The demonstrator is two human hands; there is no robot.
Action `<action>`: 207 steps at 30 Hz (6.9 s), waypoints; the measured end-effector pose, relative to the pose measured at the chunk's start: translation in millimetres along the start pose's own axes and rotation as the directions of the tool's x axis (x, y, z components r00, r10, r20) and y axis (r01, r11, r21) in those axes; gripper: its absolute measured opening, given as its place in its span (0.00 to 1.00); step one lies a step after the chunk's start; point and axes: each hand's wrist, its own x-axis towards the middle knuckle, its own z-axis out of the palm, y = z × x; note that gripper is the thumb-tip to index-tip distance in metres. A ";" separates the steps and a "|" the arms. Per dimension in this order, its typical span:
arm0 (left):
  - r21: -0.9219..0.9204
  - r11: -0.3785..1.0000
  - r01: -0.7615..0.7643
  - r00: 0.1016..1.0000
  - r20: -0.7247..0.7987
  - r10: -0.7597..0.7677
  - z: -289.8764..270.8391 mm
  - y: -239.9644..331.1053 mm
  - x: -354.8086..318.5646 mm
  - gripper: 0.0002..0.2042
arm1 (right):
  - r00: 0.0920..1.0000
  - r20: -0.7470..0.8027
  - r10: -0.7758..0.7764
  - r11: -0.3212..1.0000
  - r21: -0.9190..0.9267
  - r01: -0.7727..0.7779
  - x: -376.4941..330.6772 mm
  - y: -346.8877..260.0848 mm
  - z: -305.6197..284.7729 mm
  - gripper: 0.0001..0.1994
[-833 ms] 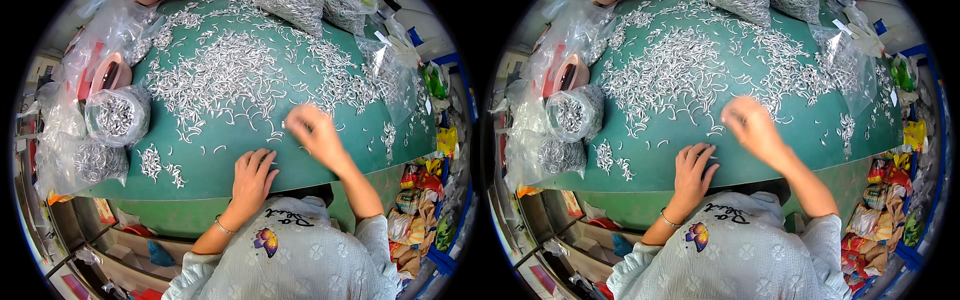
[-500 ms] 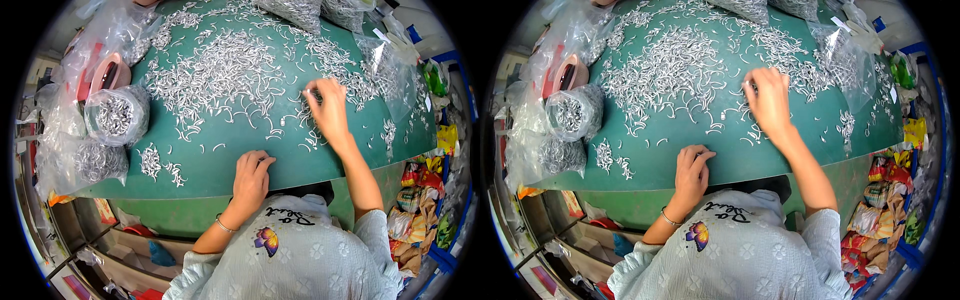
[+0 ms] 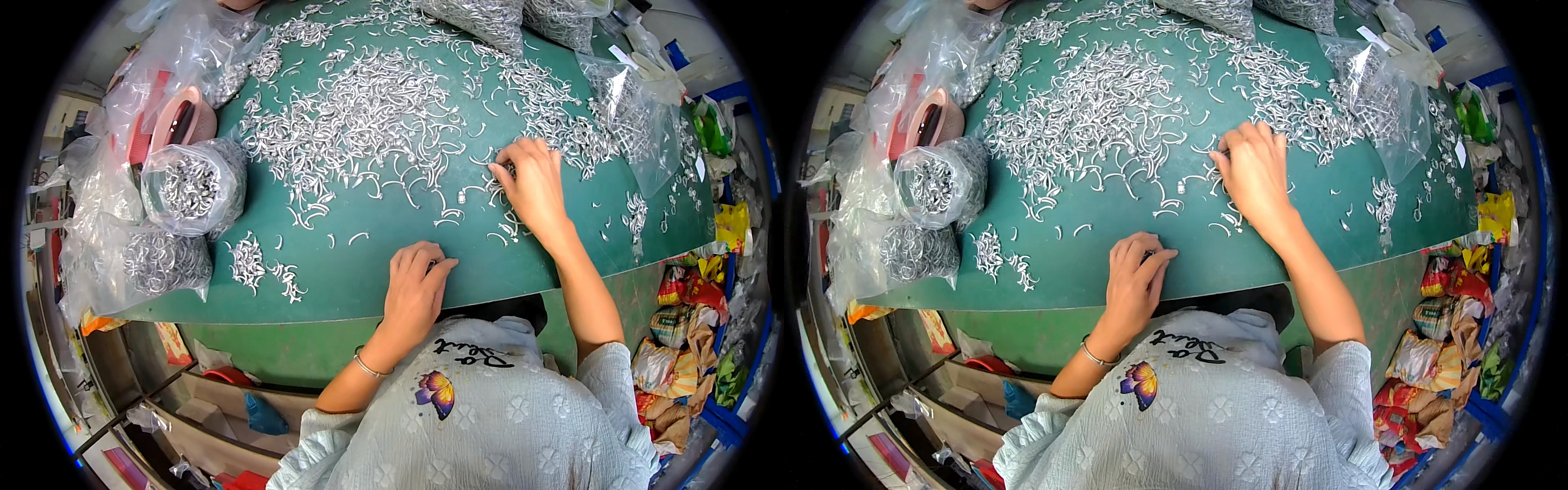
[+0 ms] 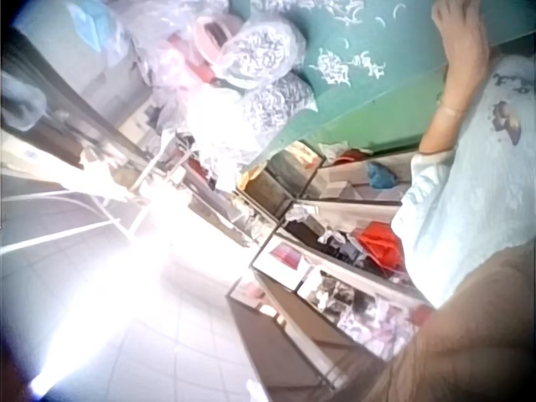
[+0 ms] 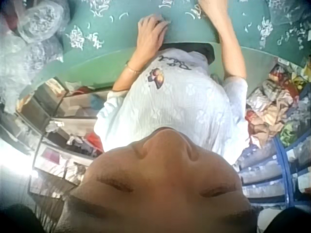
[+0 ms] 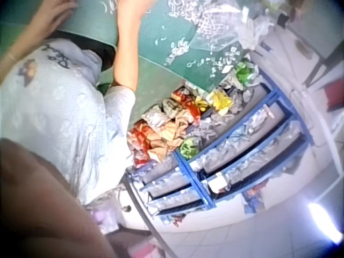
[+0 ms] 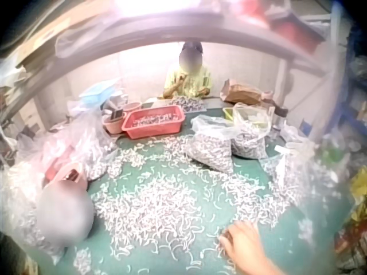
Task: The person sorts small silver curved components from a large pile on a green table, picking them up by hand and placing them into different bags and containers.
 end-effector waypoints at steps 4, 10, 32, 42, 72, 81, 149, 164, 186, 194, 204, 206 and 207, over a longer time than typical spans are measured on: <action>-0.025 1.000 0.011 1.000 -0.019 -0.011 -0.8 -1.1 -2.1 0.17 | 0.999 -0.045 -0.007 1.000 0.022 0.008 -2.6 -5.1 -6.2 0.04; -0.022 0.999 0.036 0.999 0.007 -0.036 -3.6 1.8 -0.9 0.20 | 0.990 -0.033 0.139 0.938 0.324 -0.121 -23.3 -8.7 -6.6 0.02; 0.007 1.000 -0.006 1.000 -0.027 0.006 0.6 3.5 1.5 0.16 | 0.999 -0.039 0.010 0.981 0.195 -0.002 -53.5 -10.0 14.2 0.24; 0.020 1.000 -0.005 1.000 -0.008 0.005 1.8 0.4 -1.5 0.17 | 0.937 0.258 0.236 0.409 0.848 -0.337 7.6 -4.3 17.5 0.15; 0.011 0.999 0.049 0.998 -0.033 -0.049 -0.6 3.3 -1.5 0.18 | 0.974 -0.046 0.224 0.906 0.377 -0.190 -20.1 59.5 -49.4 0.11; -0.007 0.998 0.057 0.998 -0.034 -0.057 -1.2 5.3 0.6 0.18 | 0.978 0.053 -0.200 0.977 0.087 0.195 -44.9 0.9 -16.8 0.08; -0.025 0.992 0.125 0.990 -0.057 -0.126 9.9 13.8 2.2 0.16 | 0.968 -0.078 -0.240 0.929 0.271 0.252 -100.5 -33.2 2.2 0.06; 0.101 0.995 -0.014 1.000 0.017 0.012 12.0 13.9 5.2 0.12 | 0.972 -0.230 0.045 0.984 -0.160 -0.083 -109.7 95.1 -54.9 0.10; 0.044 0.998 0.042 0.995 -0.096 -0.037 12.2 8.2 -1.8 0.15 | 0.971 -0.239 0.013 0.998 0.070 0.004 -31.4 85.7 -6.4 0.12; 0.061 0.997 0.049 0.999 -0.024 -0.048 7.8 10.4 -1.5 0.19 | 0.831 0.363 0.422 0.144 0.878 -0.457 13.4 68.1 -22.5 0.06; 0.076 0.994 0.080 0.997 -0.023 -0.079 7.1 12.9 -3.2 0.16 | 0.877 0.303 0.373 0.491 0.738 -0.463 -12.7 119.4 -90.7 0.14; 0.101 0.992 0.082 0.997 -0.012 -0.081 7.0 14.6 -1.6 0.15 | 0.937 0.251 0.241 0.778 0.528 -0.341 -20.9 123.8 -88.9 0.13; 0.114 0.990 0.085 0.996 -0.005 -0.085 7.0 14.8 -1.6 0.14 | 0.924 0.262 0.278 0.791 0.483 -0.375 -22.2 112.4 -85.9 0.15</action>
